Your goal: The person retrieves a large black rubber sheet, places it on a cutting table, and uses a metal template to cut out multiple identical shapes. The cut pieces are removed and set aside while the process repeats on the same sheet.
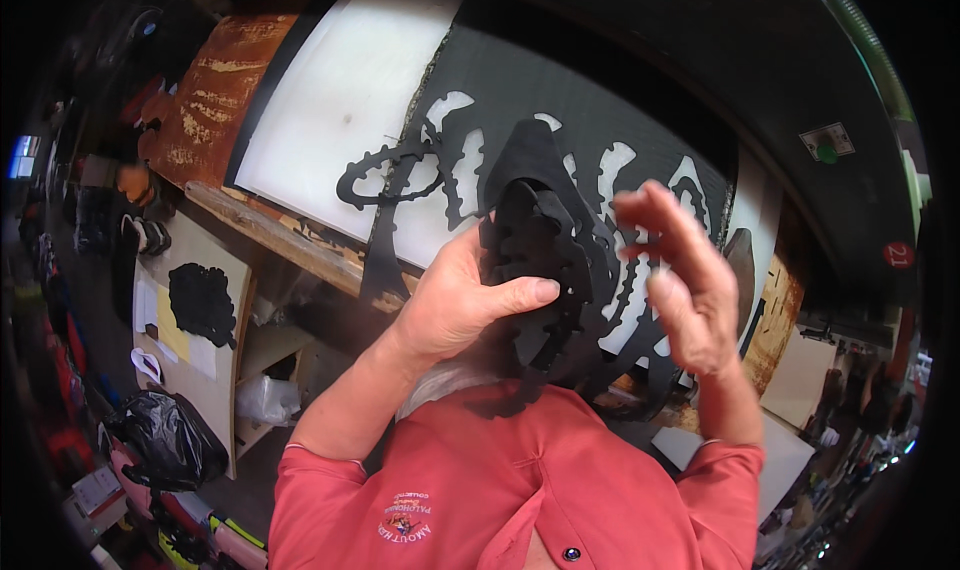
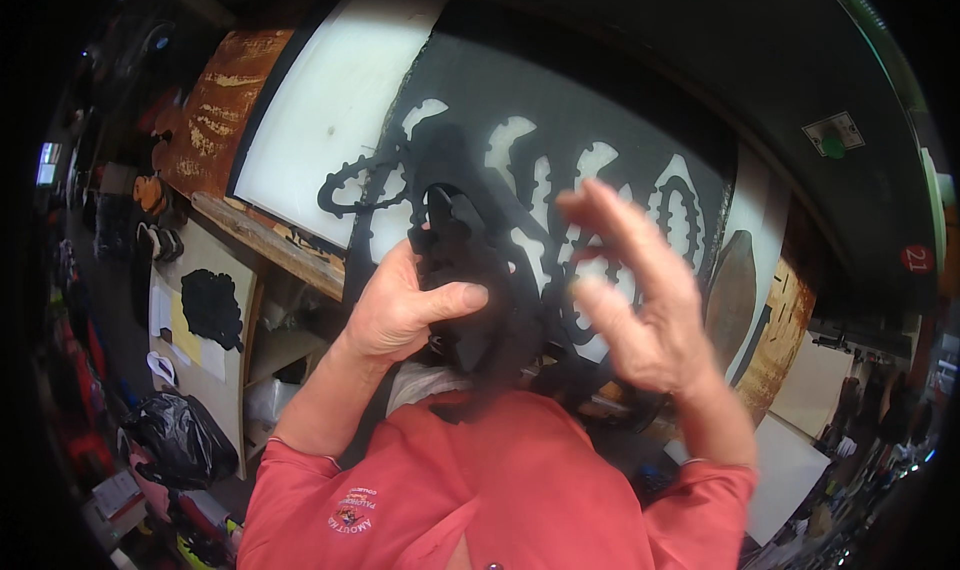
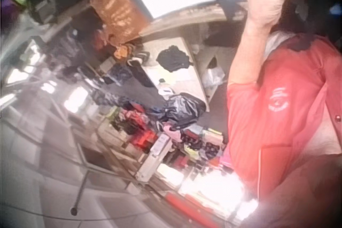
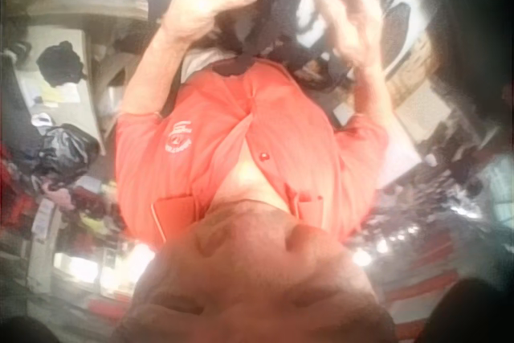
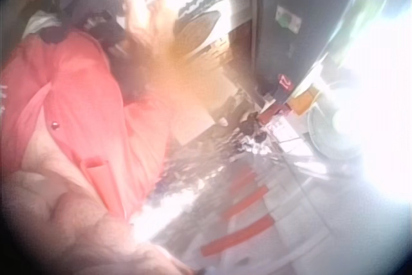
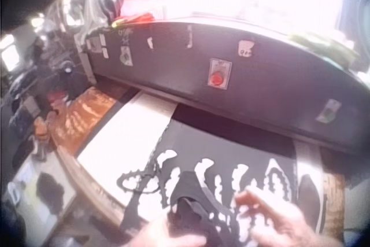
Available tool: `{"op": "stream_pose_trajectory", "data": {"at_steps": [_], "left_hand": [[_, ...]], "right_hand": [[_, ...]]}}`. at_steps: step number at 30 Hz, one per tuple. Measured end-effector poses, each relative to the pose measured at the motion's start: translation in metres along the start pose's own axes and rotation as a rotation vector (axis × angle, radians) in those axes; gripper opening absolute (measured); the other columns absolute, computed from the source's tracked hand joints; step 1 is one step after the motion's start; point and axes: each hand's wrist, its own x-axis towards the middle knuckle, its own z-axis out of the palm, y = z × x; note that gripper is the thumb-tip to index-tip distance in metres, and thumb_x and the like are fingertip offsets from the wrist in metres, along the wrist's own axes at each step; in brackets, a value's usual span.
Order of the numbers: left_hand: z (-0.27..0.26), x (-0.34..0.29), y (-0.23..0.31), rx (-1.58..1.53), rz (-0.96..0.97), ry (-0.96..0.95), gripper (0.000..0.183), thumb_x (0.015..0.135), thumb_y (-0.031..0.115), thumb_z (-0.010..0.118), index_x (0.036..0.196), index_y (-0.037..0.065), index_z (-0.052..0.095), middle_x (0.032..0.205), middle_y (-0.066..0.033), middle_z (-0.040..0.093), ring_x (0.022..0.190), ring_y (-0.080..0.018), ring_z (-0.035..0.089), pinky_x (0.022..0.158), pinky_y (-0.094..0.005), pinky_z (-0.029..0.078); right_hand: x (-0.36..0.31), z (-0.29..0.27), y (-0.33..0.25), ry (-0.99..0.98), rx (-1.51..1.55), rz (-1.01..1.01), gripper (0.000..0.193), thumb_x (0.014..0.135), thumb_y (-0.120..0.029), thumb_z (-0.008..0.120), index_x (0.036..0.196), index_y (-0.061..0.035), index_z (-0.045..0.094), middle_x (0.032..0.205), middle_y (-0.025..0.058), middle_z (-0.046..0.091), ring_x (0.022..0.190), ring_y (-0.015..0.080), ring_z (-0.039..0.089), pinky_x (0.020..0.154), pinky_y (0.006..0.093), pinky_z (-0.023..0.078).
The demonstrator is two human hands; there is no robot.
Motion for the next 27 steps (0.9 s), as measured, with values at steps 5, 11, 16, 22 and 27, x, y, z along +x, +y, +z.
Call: {"op": "stream_pose_trajectory", "data": {"at_steps": [5,11,16,22,27], "left_hand": [[0.011,-0.004,-0.017,0.089,0.144,0.219,0.047,0.103,0.007,0.075,0.145,0.0,0.056,0.135,-0.0074,0.068,0.121,-0.0153,0.065,0.107,-0.0336,0.054],[-0.004,-0.015,-0.031,0.012,0.204,0.154,0.045,0.107,0.012,0.07,0.148,0.0,0.056,0.136,-0.0069,0.068,0.122,-0.0142,0.065,0.107,-0.0339,0.054],[-0.016,-0.028,-0.052,-0.183,0.212,0.186,0.039,0.106,0.008,0.072,0.144,0.002,0.064,0.132,-0.004,0.072,0.116,-0.0135,0.068,0.103,-0.0321,0.057],[-0.031,-0.067,-0.073,-0.397,0.323,0.352,0.037,0.105,0.007,0.074,0.141,0.005,0.066,0.133,-0.0037,0.072,0.118,-0.0144,0.07,0.103,-0.033,0.059],[-0.069,-0.136,-0.08,-0.509,0.467,0.449,0.039,0.102,0.006,0.076,0.139,0.003,0.066,0.129,-0.0077,0.075,0.119,-0.0229,0.073,0.106,-0.0417,0.061]], "right_hand": [[-0.029,0.073,0.034,0.274,0.577,0.22,0.057,0.099,0.005,0.076,0.152,0.0075,0.055,0.139,0.0154,0.069,0.126,0.0191,0.065,0.106,0.0326,0.056],[-0.029,0.11,0.048,0.524,0.678,0.218,0.041,0.099,0.006,0.076,0.138,0.0027,0.065,0.134,0.0107,0.07,0.12,0.016,0.066,0.103,0.0303,0.053],[-0.026,0.13,0.051,0.448,0.716,0.134,0.036,0.104,0.009,0.067,0.138,0.0009,0.065,0.135,0.0152,0.073,0.122,0.0206,0.069,0.106,0.0334,0.056],[-0.004,0.134,0.064,0.026,0.022,-0.21,0.026,0.109,-0.01,0.064,0.129,0.0006,0.076,0.135,0.0169,0.072,0.134,0.0362,0.061,0.118,0.0454,0.042],[0.047,0.14,0.123,0.136,-0.663,-0.299,0.041,0.11,-0.022,0.058,0.143,0.0009,0.066,0.147,0.021,0.064,0.143,0.0418,0.053,0.121,0.0506,0.039]]}}
